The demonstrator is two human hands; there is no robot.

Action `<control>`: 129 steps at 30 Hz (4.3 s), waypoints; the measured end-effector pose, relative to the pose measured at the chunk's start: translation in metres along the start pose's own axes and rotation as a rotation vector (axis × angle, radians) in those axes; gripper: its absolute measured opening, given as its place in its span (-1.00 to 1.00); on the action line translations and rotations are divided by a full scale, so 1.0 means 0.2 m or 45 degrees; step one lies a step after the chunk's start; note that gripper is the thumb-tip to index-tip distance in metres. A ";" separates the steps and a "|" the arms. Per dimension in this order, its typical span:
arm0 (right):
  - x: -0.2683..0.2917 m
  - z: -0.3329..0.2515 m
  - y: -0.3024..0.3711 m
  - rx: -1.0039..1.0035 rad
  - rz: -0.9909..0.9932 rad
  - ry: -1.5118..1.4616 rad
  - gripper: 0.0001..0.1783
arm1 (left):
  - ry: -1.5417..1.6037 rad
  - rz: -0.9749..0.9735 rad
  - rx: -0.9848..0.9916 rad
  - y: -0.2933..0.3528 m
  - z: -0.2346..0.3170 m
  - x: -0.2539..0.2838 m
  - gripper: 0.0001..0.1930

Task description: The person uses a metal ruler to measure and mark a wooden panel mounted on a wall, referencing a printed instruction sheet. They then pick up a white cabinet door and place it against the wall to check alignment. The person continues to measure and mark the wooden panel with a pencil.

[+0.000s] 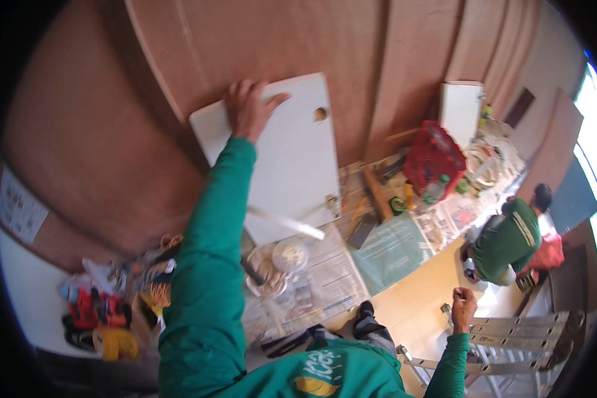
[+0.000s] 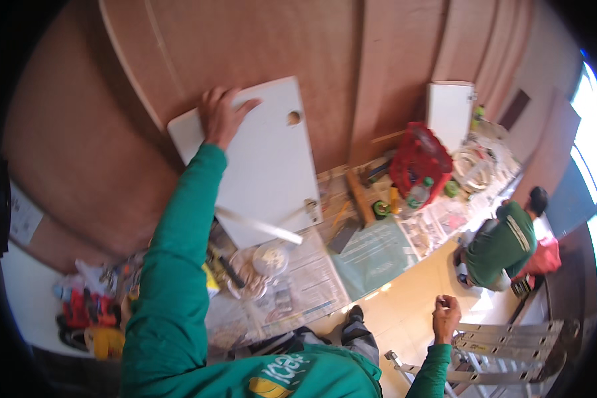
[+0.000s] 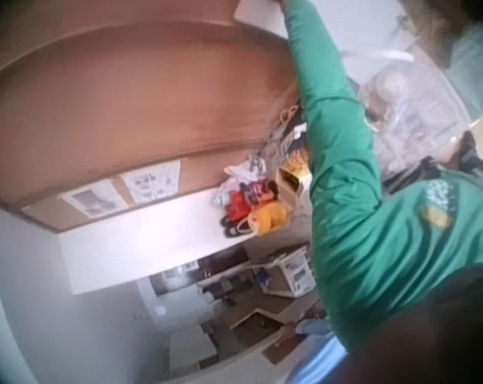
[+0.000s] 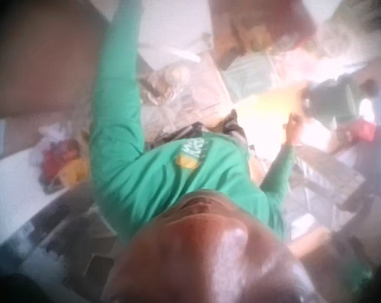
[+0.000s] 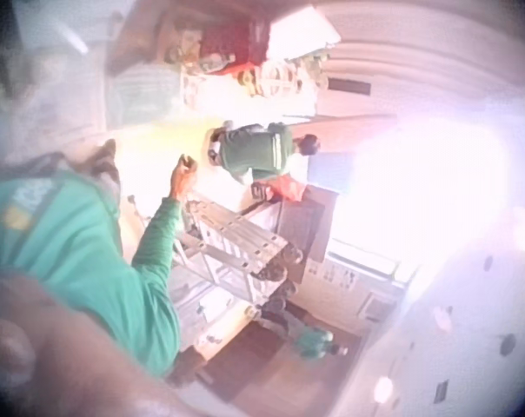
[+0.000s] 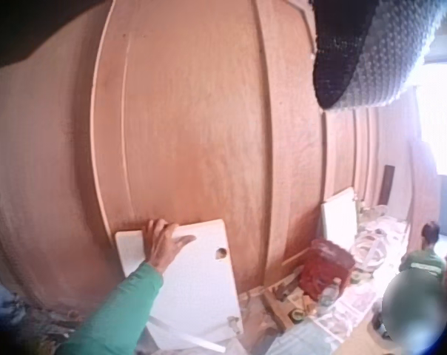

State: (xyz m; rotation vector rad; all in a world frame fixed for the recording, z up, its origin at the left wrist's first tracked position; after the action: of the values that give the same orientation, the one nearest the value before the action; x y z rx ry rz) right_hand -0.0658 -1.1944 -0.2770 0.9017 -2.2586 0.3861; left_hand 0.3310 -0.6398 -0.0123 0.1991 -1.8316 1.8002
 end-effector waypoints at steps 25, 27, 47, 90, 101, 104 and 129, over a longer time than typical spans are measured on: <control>-0.06 0.28 0.09 0.116 -0.397 -0.212 -0.64 | 0.033 -0.020 -0.120 0.04 0.20 0.31 -0.70; -0.21 0.31 0.18 0.053 -0.688 -0.345 -0.71 | 0.343 0.015 -0.013 0.14 0.30 0.56 -0.71; -1.13 0.43 1.67 0.417 -2.545 0.810 -0.62 | 1.239 0.050 2.485 3.85 1.42 1.55 -0.53; -2.12 0.97 1.76 2.303 -1.779 2.159 -0.59 | -0.363 -0.487 3.278 4.82 1.90 1.46 -0.83; -2.07 0.99 1.78 2.131 -1.731 2.212 -0.60 | -0.296 -0.537 3.196 4.88 1.83 1.52 -0.84; -2.07 0.98 1.76 2.099 -1.715 2.228 -0.60 | -0.316 -0.583 3.172 4.86 1.79 1.51 -0.84; -2.02 1.03 1.77 1.957 -1.791 2.043 -0.68 | 0.044 -0.676 3.011 4.67 1.78 1.72 -0.75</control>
State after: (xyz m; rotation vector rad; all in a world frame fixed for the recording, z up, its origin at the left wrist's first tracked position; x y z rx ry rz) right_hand -0.1916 -0.8388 -0.7116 1.5543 0.5860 1.3634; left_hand -0.5010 -0.8046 -0.6429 1.1663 1.1104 2.2732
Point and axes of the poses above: each hand's wrist, its own y-axis away from the middle knuckle, its own x-axis out of the back of the hand, z = x × y, the point moved 8 cm from there along -y, towards the middle knuckle
